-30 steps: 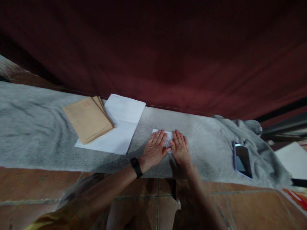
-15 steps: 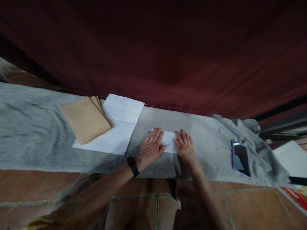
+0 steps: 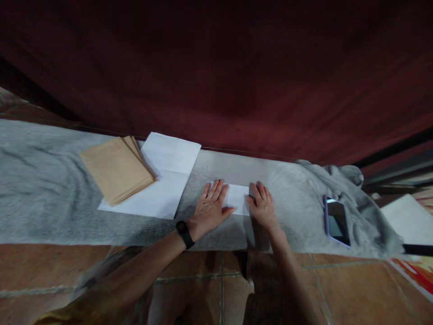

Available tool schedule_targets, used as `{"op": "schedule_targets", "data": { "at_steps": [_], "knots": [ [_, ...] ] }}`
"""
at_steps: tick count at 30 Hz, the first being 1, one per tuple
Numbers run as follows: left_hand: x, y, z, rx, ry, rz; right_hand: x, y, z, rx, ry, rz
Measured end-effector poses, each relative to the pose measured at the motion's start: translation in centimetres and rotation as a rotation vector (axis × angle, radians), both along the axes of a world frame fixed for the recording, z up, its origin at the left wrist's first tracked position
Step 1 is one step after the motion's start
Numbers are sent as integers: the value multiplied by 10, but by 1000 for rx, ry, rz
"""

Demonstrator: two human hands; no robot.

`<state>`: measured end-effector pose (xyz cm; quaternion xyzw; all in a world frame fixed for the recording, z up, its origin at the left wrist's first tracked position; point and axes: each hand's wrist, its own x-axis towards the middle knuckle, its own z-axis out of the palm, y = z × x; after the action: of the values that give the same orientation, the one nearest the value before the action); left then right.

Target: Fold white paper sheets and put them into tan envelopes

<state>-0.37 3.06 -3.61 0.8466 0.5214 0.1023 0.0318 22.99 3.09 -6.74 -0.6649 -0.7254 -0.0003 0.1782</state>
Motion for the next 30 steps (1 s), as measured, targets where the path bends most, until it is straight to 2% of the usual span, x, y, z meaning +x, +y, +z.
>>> {"op": "schedule_targets", "data": {
  "at_steps": [10, 19, 30],
  "knots": [
    [1, -1, 1, 21, -46, -35, -6, 4, 2, -8, 33, -94],
    [20, -17, 6, -16, -100, -407, -9, 7, 5, -60, 30, -148],
    [19, -27, 15, -128, -138, -571, -9, 9, 12, -121, -5, -165]
  ]
}}
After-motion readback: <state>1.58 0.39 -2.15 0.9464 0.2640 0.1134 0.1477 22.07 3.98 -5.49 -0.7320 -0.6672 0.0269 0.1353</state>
